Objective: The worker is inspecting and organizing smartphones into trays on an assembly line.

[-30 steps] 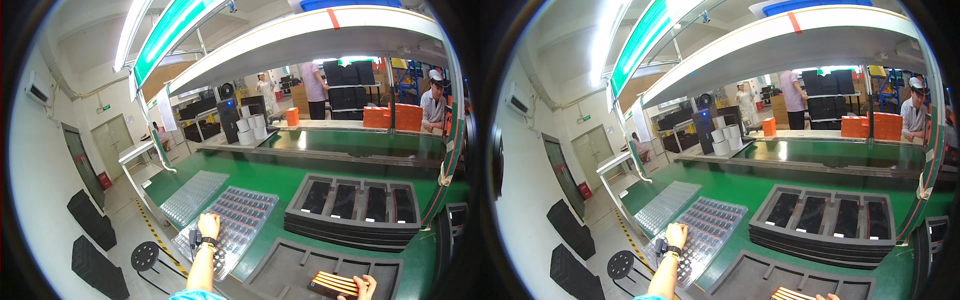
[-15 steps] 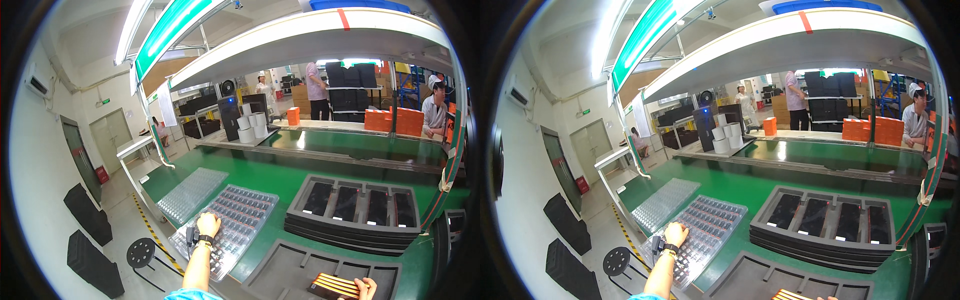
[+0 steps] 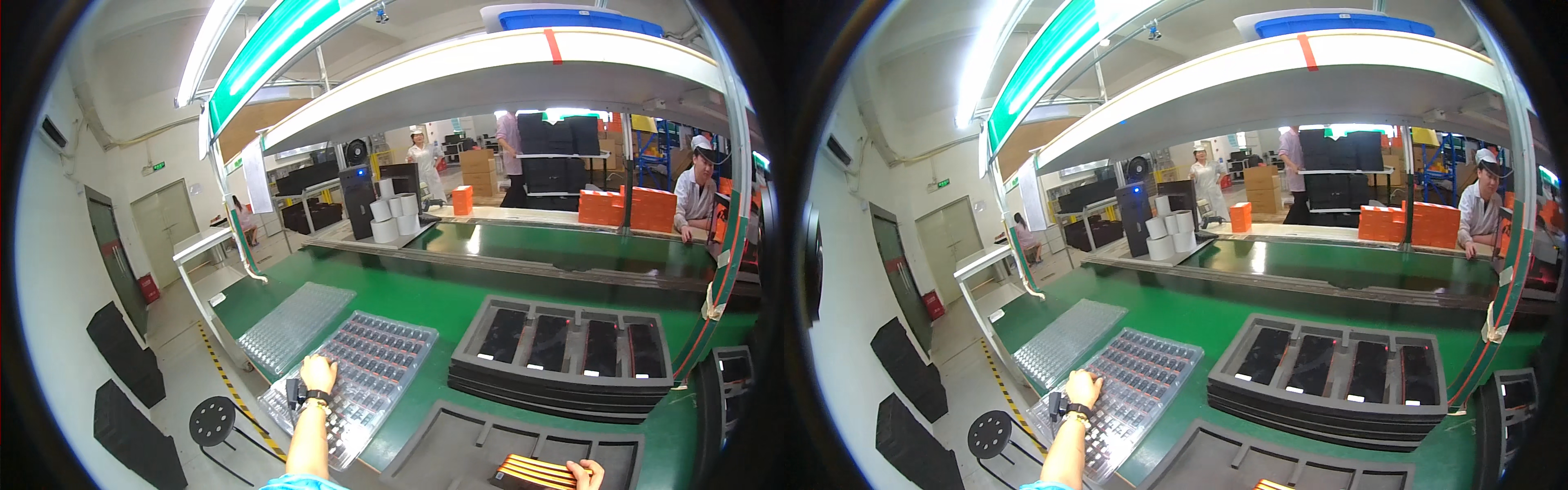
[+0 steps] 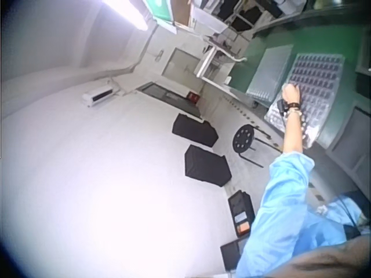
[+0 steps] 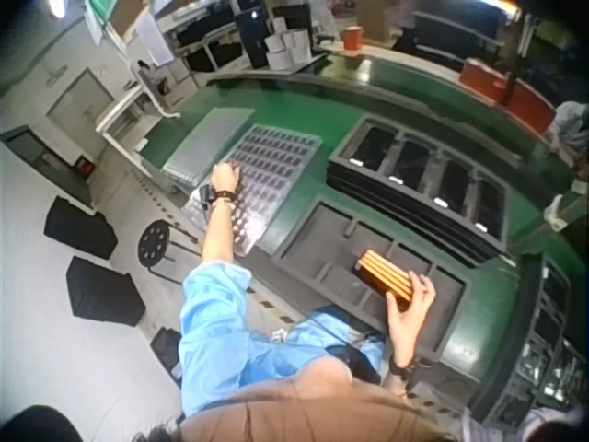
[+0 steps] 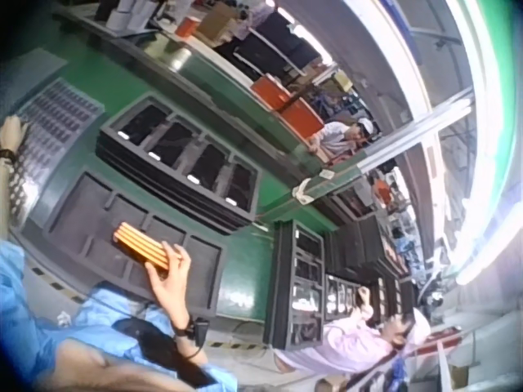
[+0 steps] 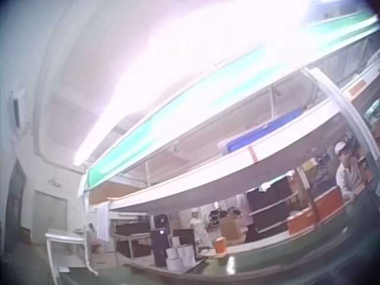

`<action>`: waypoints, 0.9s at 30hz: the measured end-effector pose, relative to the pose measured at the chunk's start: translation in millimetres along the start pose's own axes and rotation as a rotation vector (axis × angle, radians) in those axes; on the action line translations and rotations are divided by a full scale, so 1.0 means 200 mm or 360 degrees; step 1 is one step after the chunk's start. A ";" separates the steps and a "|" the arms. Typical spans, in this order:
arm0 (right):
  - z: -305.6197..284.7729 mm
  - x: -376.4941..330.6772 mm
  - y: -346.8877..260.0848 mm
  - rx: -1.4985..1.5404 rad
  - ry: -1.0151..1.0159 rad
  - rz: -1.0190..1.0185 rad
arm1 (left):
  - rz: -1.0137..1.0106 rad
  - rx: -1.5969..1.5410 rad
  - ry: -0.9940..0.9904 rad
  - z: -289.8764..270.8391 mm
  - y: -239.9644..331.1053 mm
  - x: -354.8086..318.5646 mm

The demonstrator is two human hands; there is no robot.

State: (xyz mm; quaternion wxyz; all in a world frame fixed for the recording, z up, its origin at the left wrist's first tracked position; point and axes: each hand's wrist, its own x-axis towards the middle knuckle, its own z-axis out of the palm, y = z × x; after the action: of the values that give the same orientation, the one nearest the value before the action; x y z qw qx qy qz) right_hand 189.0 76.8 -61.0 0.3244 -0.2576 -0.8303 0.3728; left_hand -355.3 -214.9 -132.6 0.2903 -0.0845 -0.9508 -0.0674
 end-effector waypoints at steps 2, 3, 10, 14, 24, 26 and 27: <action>-0.01 0.00 0.00 -0.0006 -0.0002 -0.0013 | 0.0036 0.0006 -0.0013 0.02 -0.02 0.01; -0.02 -0.01 0.00 -0.0006 0.0009 -0.0021 | 0.0072 0.0019 -0.0025 0.02 -0.02 0.02; -0.02 0.00 -0.02 0.0020 0.0011 -0.0037 | 0.0121 0.0067 0.0140 0.04 0.02 0.01; -0.02 -0.01 -0.01 0.0018 0.0012 -0.0056 | 0.0016 -0.0791 0.0070 -0.26 0.27 0.02; -0.08 0.01 -0.03 -0.0322 -0.0060 -0.0083 | 0.1575 -0.2002 -0.0944 -1.10 1.42 -0.69; -0.06 0.01 0.00 -0.0226 -0.0059 -0.0103 | 0.1711 -0.2210 -0.1014 -1.12 1.53 -0.86; -0.05 0.02 0.01 -0.0177 -0.0035 -0.0106 | 0.1989 -0.1822 -0.0856 -1.18 1.56 -0.92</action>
State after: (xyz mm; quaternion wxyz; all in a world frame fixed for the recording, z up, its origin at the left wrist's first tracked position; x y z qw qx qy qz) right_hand 194.1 85.3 -56.4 0.3127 -0.2435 -0.8613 0.3179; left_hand -15.0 26.6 -18.4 -0.0459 -0.7331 -0.5875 -0.3396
